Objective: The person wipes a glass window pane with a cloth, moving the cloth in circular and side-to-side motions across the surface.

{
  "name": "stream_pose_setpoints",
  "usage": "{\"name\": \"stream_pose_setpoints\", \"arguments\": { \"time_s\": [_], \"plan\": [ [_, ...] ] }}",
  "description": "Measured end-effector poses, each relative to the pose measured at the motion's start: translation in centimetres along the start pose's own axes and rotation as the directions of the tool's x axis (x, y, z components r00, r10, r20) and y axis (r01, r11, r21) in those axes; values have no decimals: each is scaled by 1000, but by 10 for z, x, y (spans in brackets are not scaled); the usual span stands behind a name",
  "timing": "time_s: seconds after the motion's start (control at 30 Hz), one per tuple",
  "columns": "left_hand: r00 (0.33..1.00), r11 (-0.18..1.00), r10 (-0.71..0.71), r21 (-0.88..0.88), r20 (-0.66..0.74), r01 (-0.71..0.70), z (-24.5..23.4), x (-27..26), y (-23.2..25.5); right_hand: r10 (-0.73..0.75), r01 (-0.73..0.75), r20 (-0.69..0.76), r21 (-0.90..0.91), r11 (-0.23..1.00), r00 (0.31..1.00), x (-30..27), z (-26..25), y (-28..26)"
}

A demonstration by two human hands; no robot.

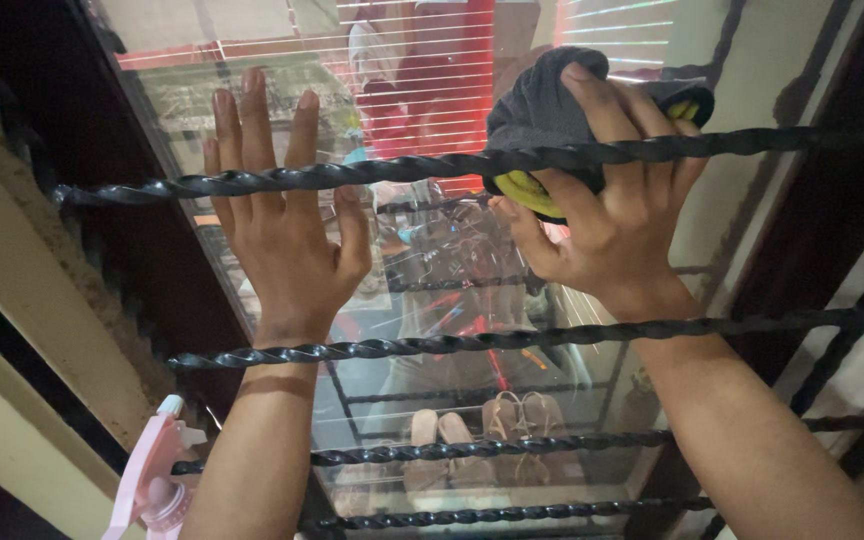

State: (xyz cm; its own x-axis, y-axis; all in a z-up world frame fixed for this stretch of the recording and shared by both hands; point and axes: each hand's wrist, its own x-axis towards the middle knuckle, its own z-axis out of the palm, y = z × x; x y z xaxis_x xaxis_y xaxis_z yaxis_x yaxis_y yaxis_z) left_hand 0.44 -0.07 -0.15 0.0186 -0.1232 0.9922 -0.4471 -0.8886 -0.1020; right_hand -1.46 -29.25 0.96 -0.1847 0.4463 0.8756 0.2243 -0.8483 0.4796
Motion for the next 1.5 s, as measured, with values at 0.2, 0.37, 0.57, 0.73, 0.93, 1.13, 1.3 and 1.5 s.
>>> {"name": "stream_pose_setpoints", "arguments": {
  "time_s": [0.2, 0.37, 0.57, 0.73, 0.93, 1.13, 1.3, 1.5],
  "plan": [
    [1000, 1000, 3, -12, -14, -3, 0, 1, 1, -11, 11, -1, -13, 1000, 1000, 1, -2, 2],
    [1000, 1000, 13, -8, -5, -13, -3, 0, 0, 212, -210, -1, -142, 967, 977, -22, -5, 38],
    [1000, 1000, 14, 22, -7, -14, 2, 0, 0, 268, -268, -15, -114, 957, 963, -25, -7, 39],
    [1000, 999, 4, 33, 13, -4, 3, -1, 0, 78, -79, -13, -101, 992, 997, -3, -6, 21],
    [999, 999, -12, 53, 34, 10, 2, 0, 1, 102, -103, -44, -14, 995, 994, 1, -8, 15],
    [993, 995, -29, 93, 111, 19, 1, -3, 5, 107, -108, -37, -37, 993, 994, 1, -11, 16],
    [980, 995, -71, 89, 185, 56, -3, -6, 10, 129, -130, -36, -14, 991, 991, 8, -16, 11],
    [970, 979, -23, 203, 242, -28, -12, -3, 10, 99, -99, -36, -6, 995, 994, 15, -19, 6]
  ]
}}
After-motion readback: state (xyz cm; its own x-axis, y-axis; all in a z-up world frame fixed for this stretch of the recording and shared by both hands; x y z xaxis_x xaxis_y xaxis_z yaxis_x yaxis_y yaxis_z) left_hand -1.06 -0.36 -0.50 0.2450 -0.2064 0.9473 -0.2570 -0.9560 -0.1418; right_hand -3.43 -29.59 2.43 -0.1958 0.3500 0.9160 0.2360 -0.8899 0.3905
